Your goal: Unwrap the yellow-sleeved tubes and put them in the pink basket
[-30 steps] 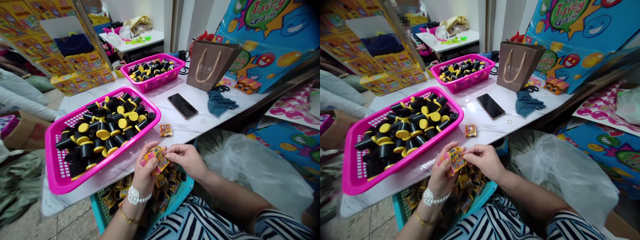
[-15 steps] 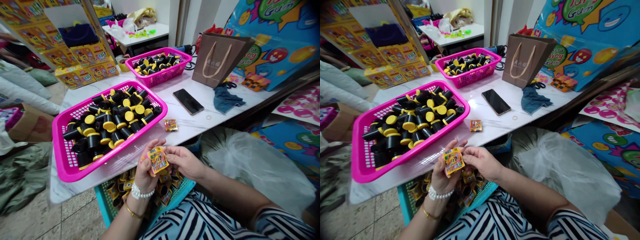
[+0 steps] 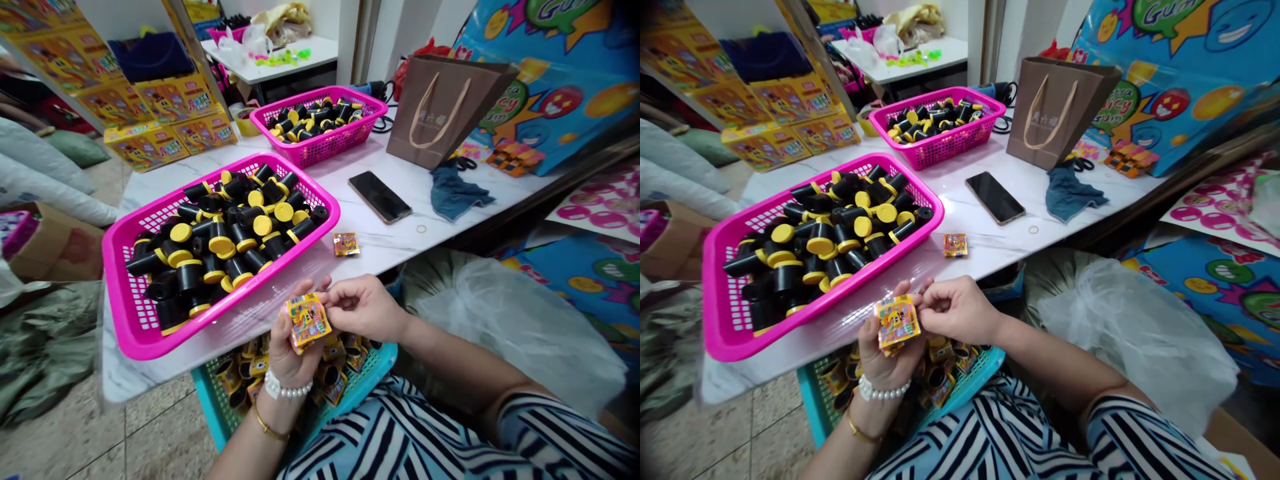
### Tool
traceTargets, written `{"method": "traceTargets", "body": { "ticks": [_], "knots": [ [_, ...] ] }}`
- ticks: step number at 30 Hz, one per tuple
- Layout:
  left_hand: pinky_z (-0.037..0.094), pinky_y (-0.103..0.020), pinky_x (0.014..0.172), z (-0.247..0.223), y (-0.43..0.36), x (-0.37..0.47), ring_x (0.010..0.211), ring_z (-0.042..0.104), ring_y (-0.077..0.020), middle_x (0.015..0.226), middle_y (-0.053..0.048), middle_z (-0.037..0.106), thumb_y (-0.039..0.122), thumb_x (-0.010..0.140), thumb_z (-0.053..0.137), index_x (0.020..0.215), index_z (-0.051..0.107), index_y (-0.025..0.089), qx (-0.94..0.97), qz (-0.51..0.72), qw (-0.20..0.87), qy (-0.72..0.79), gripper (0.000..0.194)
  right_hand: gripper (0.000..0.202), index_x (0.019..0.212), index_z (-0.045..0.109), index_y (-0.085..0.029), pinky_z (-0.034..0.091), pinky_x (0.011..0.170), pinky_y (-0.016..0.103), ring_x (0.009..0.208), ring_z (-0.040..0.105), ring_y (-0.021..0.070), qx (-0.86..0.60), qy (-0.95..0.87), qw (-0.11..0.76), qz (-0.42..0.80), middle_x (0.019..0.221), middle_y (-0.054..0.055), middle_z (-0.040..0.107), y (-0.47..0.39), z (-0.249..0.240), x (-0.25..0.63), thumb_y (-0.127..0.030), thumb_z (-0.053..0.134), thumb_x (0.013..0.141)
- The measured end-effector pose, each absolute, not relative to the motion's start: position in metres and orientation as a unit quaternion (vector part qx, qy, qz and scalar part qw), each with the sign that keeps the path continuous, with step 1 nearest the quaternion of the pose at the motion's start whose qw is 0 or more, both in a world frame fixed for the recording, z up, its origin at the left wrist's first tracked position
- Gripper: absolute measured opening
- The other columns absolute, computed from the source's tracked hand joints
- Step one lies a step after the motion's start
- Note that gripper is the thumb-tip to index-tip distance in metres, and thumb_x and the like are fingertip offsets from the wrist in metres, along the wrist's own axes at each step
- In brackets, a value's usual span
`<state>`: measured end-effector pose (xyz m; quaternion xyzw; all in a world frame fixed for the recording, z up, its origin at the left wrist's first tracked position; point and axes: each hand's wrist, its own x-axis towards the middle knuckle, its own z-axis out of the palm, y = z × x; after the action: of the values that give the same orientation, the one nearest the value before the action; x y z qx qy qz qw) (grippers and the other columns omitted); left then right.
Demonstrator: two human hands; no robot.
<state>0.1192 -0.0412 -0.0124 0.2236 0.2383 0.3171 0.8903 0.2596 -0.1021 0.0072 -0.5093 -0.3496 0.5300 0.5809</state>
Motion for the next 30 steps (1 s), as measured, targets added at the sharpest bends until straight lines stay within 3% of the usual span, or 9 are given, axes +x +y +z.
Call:
{"method": "traceTargets", "body": {
  "ticks": [4, 7, 14, 19, 30],
  "knots": [
    [0.053, -0.041, 0.099, -0.008, -0.040, 0.115, 0.131, 0.054, -0.0308, 0.089, -0.006, 0.076, 0.057, 0.068, 0.077, 0.115, 0.068, 0.025, 0.165, 0.312, 0.904, 0.241, 0.058, 0.011, 0.068, 0.066, -0.014, 0.051, 0.043, 0.019, 0.044, 0.064, 0.0104, -0.369, -0.275, 0.612, 0.643, 0.059, -0.002, 0.069, -0.096, 0.001, 0.260, -0.022, 0.073, 0.070],
    [0.045, -0.041, 0.107, -0.003, -0.038, 0.111, 0.137, 0.050, -0.0289, 0.083, -0.004, 0.075, 0.062, 0.069, 0.074, 0.115, 0.068, 0.026, 0.149, 0.322, 0.903, 0.242, 0.058, 0.014, 0.069, 0.066, -0.014, 0.052, 0.044, 0.019, 0.044, 0.064, 0.0098, -0.314, -0.218, 0.658, 0.649, 0.064, -0.001, 0.071, -0.094, -0.005, 0.263, -0.026, 0.075, 0.070],
    [0.051, -0.034, 0.092, 0.000, -0.033, 0.110, 0.138, 0.048, -0.0282, 0.080, -0.003, 0.073, 0.067, 0.070, 0.069, 0.104, 0.068, 0.029, 0.150, 0.333, 0.895, 0.258, 0.051, 0.013, 0.081, 0.076, -0.015, 0.053, 0.052, 0.019, 0.051, 0.064, 0.0075, -0.420, -0.275, 0.643, 0.579, 0.064, 0.000, 0.072, -0.099, -0.003, 0.248, -0.028, 0.075, 0.080],
    [0.049, -0.032, 0.093, 0.000, -0.032, 0.111, 0.134, 0.051, -0.0262, 0.079, -0.002, 0.072, 0.067, 0.070, 0.071, 0.096, 0.069, 0.029, 0.168, 0.346, 0.885, 0.263, 0.046, 0.012, 0.084, 0.078, -0.017, 0.052, 0.053, 0.018, 0.053, 0.062, 0.0066, -0.430, -0.302, 0.631, 0.571, 0.062, -0.002, 0.070, -0.098, 0.003, 0.243, -0.028, 0.074, 0.082],
    [0.048, -0.039, 0.100, -0.012, -0.032, 0.110, 0.145, 0.038, -0.0295, 0.110, 0.000, 0.078, 0.065, 0.080, 0.059, 0.096, 0.074, 0.029, 0.175, 0.366, 0.893, 0.193, 0.042, 0.016, 0.086, 0.074, -0.015, 0.052, 0.051, 0.019, 0.051, 0.061, 0.0070, -0.458, -0.305, 0.648, 0.527, 0.064, -0.001, 0.069, -0.097, -0.006, 0.239, -0.030, 0.071, 0.085]
  ]
}}
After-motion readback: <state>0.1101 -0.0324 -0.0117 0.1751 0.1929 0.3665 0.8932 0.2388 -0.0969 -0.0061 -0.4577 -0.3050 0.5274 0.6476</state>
